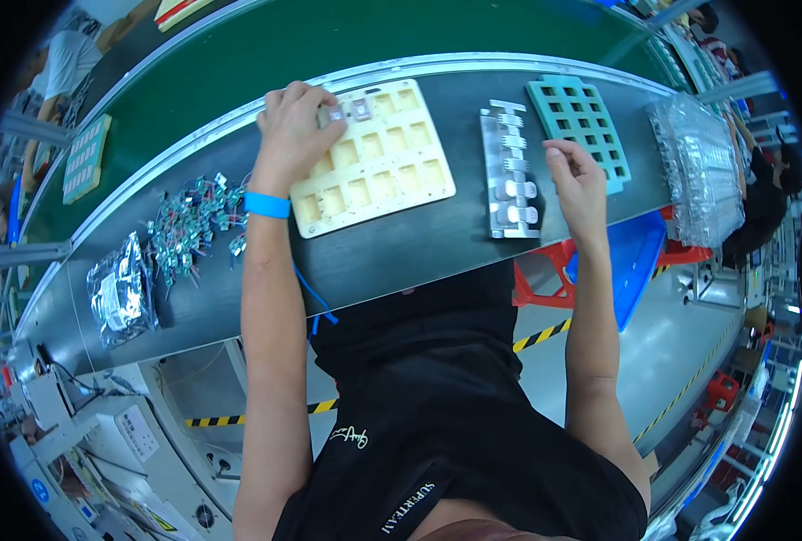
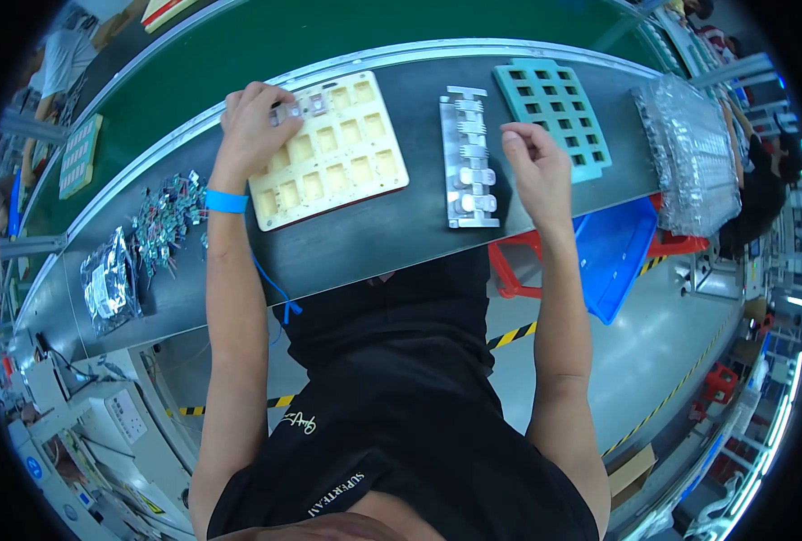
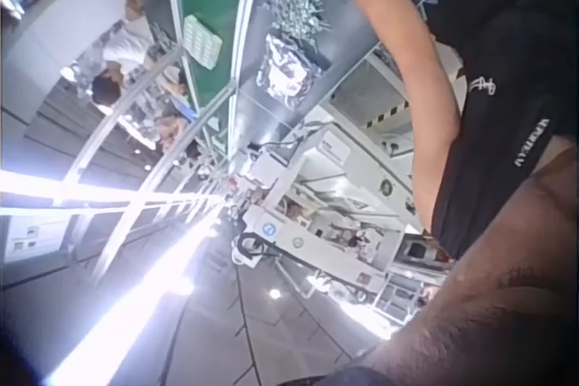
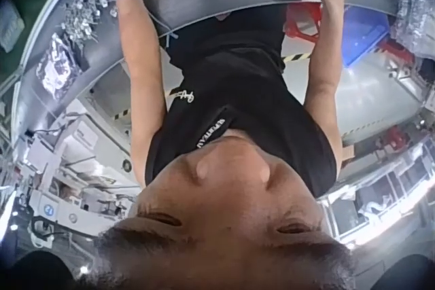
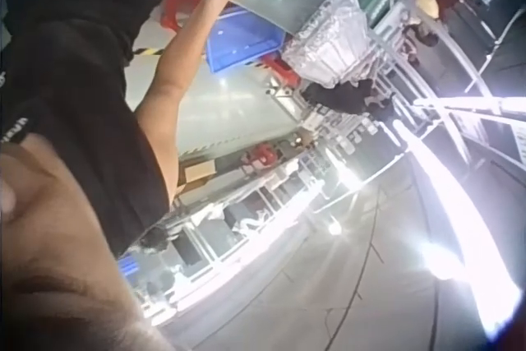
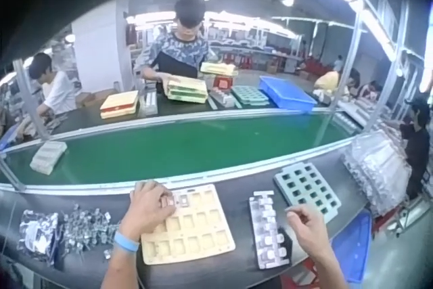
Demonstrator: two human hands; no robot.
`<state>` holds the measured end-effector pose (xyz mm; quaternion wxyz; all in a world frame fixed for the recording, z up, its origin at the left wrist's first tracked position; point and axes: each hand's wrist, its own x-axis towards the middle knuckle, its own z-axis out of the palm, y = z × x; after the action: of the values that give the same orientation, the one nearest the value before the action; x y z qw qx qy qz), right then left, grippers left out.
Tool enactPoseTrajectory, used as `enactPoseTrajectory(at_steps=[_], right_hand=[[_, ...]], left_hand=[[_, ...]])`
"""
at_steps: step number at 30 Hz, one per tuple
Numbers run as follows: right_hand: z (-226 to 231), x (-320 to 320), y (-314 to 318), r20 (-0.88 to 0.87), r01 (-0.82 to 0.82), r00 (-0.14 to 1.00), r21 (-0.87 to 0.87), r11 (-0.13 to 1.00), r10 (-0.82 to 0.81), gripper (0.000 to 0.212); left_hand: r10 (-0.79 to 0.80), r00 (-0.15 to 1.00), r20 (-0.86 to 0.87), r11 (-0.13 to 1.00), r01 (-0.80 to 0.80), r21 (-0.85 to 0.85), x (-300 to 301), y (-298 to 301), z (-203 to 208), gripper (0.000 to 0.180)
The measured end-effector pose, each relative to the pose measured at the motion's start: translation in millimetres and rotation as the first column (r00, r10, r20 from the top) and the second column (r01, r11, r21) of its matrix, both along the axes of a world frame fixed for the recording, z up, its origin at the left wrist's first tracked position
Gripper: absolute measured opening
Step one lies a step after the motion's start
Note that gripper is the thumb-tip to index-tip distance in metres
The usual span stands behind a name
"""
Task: Assembling electronic components by placing them into a segmented tray and then into a fixture on a production line.
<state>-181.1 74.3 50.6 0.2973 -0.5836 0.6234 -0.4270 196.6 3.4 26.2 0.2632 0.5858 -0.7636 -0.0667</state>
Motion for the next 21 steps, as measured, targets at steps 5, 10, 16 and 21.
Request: enactPoseTrajectory(at_steps=[5, 10, 16, 21], right_hand=[[-7.7, 5.4, 12.5, -0.052, -0.080, 0.995, 0.125, 0.989, 0.087, 0.025], [-10.1, 9.2, 20.1, -0.103, -0.112, 0.985, 0.205, 0.972, 0.135, 0.029], [-5.7, 1.6, 21.0, -0.003, -0.097, 0.995, 0.248, 0.964, 0.101, 0.022], [13.5, -12.1, 11.4, -0.108, -0.017, 0.994, 0.132, 0.991, 0.031, 0.025]], left_hand=[[0.034, 0.999, 0.038, 0.995, -0.030, -0.094, -16.8, 8.6, 13.7, 0.036], [-0.467, 0.840, -0.277, 0.884, 0.436, -0.168, -104.2, 40.9, 23.1, 0.028], [-0.451, 0.856, -0.254, 0.876, 0.479, 0.058, -174.1, 58.9, 9.4, 0.030], [-0.431, 0.858, -0.280, 0.874, 0.473, 0.106, -177.6, 49.2, 2.6, 0.025]])
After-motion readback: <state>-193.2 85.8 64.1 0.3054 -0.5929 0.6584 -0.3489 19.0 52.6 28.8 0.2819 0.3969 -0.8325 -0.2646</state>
